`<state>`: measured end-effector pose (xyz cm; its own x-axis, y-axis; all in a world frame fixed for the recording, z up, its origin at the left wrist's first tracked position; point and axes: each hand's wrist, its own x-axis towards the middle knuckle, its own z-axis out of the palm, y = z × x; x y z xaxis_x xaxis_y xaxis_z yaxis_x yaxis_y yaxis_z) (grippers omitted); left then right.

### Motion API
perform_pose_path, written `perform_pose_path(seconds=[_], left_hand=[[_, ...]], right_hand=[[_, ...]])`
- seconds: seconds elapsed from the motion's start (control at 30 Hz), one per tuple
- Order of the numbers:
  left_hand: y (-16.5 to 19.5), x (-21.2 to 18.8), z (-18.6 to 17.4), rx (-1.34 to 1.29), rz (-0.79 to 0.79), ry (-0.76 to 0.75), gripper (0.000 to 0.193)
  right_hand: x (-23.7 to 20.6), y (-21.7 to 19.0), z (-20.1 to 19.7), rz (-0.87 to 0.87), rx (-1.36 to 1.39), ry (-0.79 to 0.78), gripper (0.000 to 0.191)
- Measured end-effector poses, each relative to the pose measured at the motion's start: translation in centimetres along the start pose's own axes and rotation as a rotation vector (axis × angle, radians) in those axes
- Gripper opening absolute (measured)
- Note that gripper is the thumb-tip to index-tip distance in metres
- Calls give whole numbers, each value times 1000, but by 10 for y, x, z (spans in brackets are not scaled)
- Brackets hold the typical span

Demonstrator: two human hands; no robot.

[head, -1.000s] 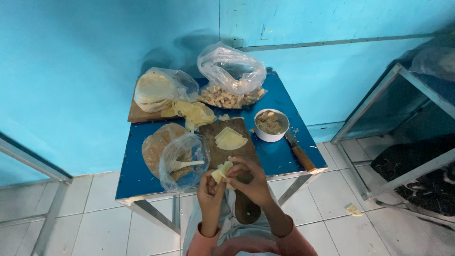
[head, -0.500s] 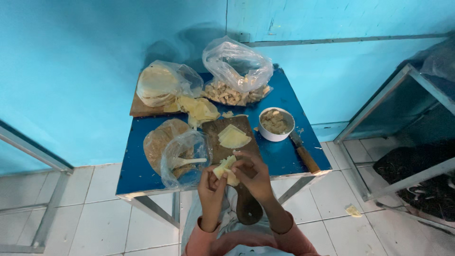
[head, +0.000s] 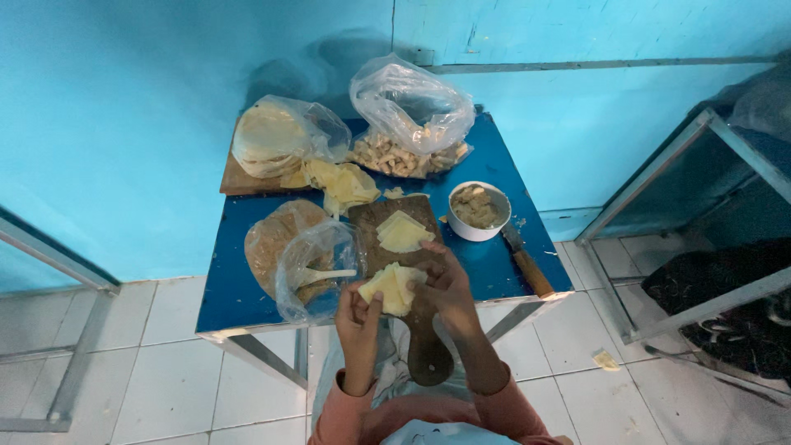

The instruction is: The person sits at a small table and folds thin wrapper sheets around pieces of filling, scooping filling with a spoon and pressing each wrapper closed. The finished wrapped pieces accumulate in a pile on the table as the person works through the wrappers one at a time.

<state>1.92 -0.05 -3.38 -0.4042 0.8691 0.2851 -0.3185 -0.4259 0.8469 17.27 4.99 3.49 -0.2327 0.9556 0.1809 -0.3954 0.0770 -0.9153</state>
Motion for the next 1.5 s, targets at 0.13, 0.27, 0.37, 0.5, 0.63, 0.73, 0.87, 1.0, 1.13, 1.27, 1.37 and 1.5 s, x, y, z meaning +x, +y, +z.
perform_pose_path(seconds=[0.13,0.27,0.37,0.5,0.63,0.73,0.87,1.0,1.13,1.27,1.37,1.5], left_hand=[[10,-1,-1,-1,-16,75,19],[14,-3,-4,9,5,106,20],[14,-1,-3,-21,29,91,22],[17,-2,-4,3,-14,110,23],[21,-3,-6,3,-25,105,22],[22,-4,-7,9,-31,104,22],[23,-2,-4,29,-15,102,21],[29,-4,-1,21,-38,75,20],[32,-6,0,28,-12,45,17],[26,-6,-1,-1,-19,39,20],[17,-7,-3,-21,-27,20,22],[4,-8,-3,-56,-58,-24,26]], right_hand=[[23,-10,-26,44,33,199,62],[56,-7,-38,-445,-303,170,53],[70,9,-30,-546,-777,129,48],[71,27,-19,-423,-1026,-42,55],[66,31,-19,-410,-1028,-42,58],[62,29,-20,-456,-1005,-44,57],[58,25,-19,-417,-1009,-45,57],[58,23,-16,-355,-1010,-45,58],[55,18,-11,-330,-1033,-90,59],[36,8,-3,-505,-916,-52,54],[5,2,1,-510,-721,-95,52],[-15,7,10,-544,-757,-132,52]])
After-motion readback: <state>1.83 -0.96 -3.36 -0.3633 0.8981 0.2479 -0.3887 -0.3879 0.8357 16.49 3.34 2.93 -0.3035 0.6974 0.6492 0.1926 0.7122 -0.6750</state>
